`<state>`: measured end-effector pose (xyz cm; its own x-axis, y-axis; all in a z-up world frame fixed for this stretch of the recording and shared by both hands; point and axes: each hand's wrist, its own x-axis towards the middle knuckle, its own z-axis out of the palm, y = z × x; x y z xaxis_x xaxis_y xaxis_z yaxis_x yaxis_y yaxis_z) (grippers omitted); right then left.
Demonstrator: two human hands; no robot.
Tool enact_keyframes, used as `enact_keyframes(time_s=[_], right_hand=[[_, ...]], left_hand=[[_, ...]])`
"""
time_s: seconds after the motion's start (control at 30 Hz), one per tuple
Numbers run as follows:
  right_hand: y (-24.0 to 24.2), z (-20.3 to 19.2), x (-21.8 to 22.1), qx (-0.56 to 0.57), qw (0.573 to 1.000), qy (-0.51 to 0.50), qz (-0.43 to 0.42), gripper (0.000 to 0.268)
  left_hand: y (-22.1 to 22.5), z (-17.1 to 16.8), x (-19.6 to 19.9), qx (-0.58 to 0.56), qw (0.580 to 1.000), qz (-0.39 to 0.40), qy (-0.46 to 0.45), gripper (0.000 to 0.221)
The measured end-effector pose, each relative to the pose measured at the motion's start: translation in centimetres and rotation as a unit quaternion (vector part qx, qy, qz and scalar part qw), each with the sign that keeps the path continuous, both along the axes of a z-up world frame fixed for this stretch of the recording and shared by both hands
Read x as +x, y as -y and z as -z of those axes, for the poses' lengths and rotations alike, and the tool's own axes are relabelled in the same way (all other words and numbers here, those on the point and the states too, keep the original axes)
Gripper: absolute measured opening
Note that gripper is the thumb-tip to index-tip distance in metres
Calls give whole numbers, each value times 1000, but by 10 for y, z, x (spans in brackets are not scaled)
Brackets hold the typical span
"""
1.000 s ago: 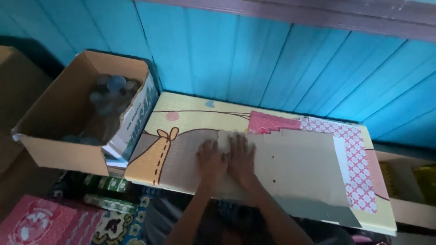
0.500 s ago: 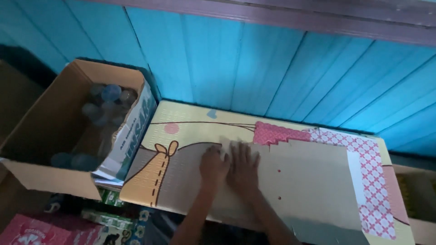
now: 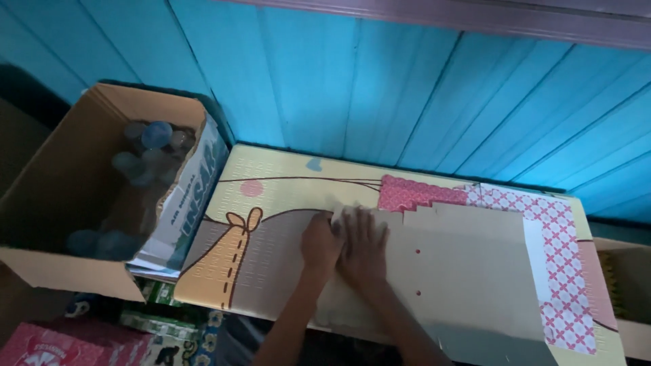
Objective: The person folds a flat die-cut paper box blank on a small table, pressing creases and tucking the side flaps and tabs inward by hand. They turn the box over and press the bottom panels to shape the box, working the edges until the folded box holds its form.
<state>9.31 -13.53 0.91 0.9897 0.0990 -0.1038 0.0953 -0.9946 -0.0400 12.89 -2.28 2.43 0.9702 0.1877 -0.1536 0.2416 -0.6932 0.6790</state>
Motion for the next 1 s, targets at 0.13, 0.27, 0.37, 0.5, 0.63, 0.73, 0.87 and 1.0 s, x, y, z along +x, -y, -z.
enact_keyframes(time_s=[0.13,0.27,0.37,0.5,0.63,0.73,0.87,1.0], right_hand=[[-5,-21,-5,42,999,-5,1,70],[-5,-25,-6,45,999,-25,2,72],[-4,-26,-7,32,999,-38,1,72],[-7,-21,-4,-8,998,-56,3,71],[-10,-40,-9,3,998,-62,1,69],[-10,-42,-11,19,997,-75,16,71],[-12,-49,-10,14,996,-86,18,74],[-13,-48,-6,-14,994,-103,17,79]], left_hand=[[6,-25,-7,1,999,26,36,23],[9,-11,-4,20,999,15,39,22],[9,-11,-5,45,998,13,34,25],[12,-10,-4,56,995,44,67,24],[10,8,1,66,996,24,49,29],[7,6,-2,44,997,36,56,29],[8,-7,-7,50,997,51,44,30],[12,-21,-12,50,996,68,34,33]])
